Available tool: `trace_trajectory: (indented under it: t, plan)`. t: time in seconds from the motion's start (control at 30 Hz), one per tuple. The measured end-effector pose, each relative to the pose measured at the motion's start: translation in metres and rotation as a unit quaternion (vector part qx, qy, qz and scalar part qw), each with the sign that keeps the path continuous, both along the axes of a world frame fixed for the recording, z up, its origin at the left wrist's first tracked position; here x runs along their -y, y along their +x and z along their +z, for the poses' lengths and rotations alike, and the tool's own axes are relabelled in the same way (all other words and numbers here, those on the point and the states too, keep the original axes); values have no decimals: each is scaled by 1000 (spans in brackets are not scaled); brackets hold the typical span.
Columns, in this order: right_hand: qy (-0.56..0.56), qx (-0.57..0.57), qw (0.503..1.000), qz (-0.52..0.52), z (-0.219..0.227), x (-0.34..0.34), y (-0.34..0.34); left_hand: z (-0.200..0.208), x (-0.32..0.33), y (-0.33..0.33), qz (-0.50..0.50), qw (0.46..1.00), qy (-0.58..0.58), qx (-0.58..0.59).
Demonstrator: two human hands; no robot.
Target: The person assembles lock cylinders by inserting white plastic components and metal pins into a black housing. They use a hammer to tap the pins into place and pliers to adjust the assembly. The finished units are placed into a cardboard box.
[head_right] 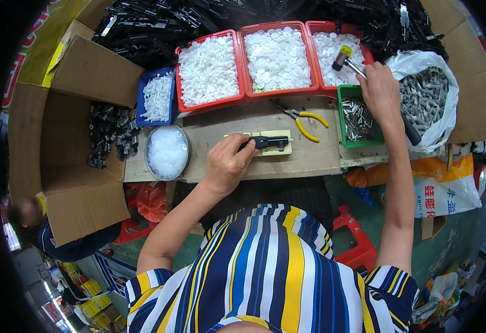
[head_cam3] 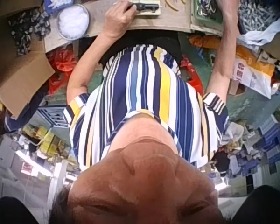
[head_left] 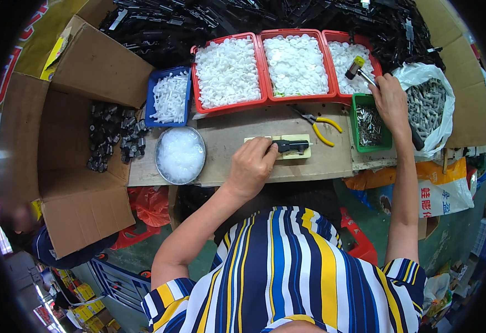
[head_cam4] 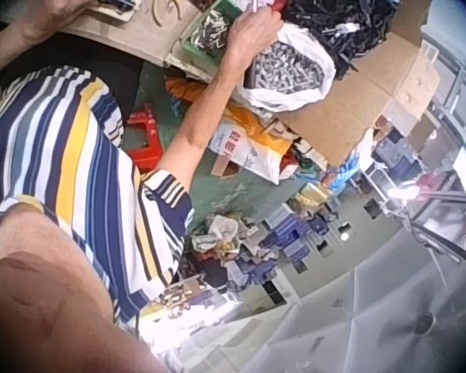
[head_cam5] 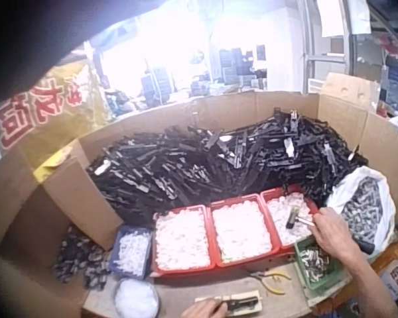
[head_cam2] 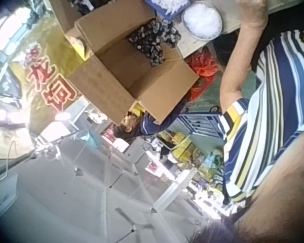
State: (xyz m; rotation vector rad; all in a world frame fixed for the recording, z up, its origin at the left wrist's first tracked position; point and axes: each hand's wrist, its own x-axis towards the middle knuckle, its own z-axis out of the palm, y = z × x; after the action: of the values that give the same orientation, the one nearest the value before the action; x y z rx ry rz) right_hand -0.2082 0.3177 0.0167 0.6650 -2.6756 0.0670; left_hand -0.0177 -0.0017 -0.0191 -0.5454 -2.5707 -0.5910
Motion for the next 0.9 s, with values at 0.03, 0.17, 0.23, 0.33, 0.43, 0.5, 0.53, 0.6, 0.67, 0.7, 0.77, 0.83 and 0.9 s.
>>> trace_trajectory:
  t: [0.03, 0.17, 0.23, 0.33, 0.43, 0.5, 0.53, 0.6, 0.67, 0.7, 0.77, 0.83, 0.9]
  plan:
    - [-54, 29, 998, -1, 9, 7, 9, -1, 0, 0, 4, 1000, 3, -4]
    - [-185, 146, 971, 41, 34, 36, 76, -5, 2, 2, 5, 1000, -1, -7]
    - [-219, 116, 955, 161, 19, 45, 108, -5, 1, 2, 3, 1000, -1, -11]
    - [-141, 190, 953, 188, 7, 61, 140, -7, -2, 1, 1, 1000, 0, -27]
    - [-50, 187, 965, 177, 10, 71, 152, -7, -1, 1, -3, 1000, 2, -27]
    - [-56, 119, 975, 181, 31, 76, 155, -7, 0, 1, -4, 999, 3, -37]
    - [-124, 68, 969, 202, 34, 74, 154, -7, 0, 1, -4, 999, 3, -41]
    - [-151, 49, 965, 210, 29, 71, 156, -8, -1, 0, -9, 998, 1, -58]
    - [-57, 91, 976, 191, 15, 71, 157, -8, -1, -1, -11, 998, -4, -69]
    - [-47, 110, 976, 183, 15, 72, 158, -8, -1, -1, -11, 997, -8, -72]
    - [-30, 150, 974, 167, 17, 74, 160, -7, -1, 0, -9, 998, -11, -66]
    - [-117, 110, 969, 189, 27, 77, 159, -7, 0, 3, -6, 999, -10, -46]
    - [-225, 66, 950, 207, 30, 80, 156, -9, 0, 3, -4, 999, -11, -53]
